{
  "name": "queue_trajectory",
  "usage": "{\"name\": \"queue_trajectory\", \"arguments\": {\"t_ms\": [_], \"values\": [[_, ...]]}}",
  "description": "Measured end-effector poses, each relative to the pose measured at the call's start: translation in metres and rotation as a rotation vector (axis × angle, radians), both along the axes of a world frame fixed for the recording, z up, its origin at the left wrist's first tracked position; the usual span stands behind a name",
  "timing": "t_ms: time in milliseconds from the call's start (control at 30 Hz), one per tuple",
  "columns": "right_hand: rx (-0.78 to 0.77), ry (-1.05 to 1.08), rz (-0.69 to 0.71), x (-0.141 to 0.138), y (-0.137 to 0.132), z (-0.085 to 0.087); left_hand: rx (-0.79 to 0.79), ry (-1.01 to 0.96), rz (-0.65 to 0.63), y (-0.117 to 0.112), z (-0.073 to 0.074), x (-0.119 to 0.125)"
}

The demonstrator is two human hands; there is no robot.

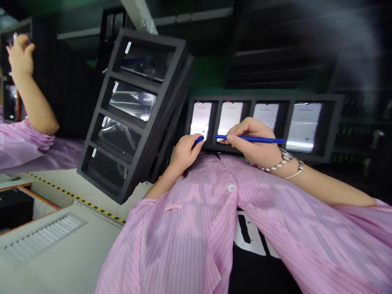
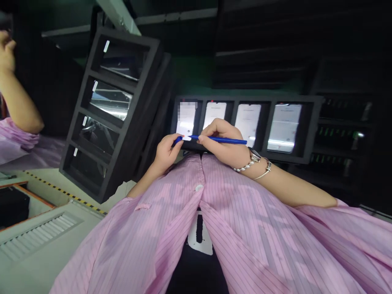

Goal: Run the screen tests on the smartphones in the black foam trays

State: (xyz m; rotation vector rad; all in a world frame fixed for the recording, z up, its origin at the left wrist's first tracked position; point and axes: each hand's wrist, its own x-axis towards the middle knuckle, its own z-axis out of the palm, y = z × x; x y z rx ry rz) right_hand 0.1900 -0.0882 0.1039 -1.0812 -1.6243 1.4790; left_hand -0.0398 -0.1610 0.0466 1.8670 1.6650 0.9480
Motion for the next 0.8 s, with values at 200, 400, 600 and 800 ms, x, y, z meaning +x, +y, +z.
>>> {"name": "queue_trajectory", "arguments": {"t_ms": [200,400,600,800], "values": [[0.019,0.022,0.044,0.035,0.008,0.021,0.074,0.096,-0.195,0.022,0.036,0.032],[0.062,-0.020,0.062,0.060,0.015,0.026,0.166,0.234,-0.298,0.042,0.055,0.055],[0.024,0.004,0.116,0.079,0.019,0.038,0.216,0.329,-0.426,0.057,0.081,0.067],[0.024,0.048,0.185,0.079,0.021,0.047,0.325,0.414,-0.560,0.068,0.109,0.080]]}}
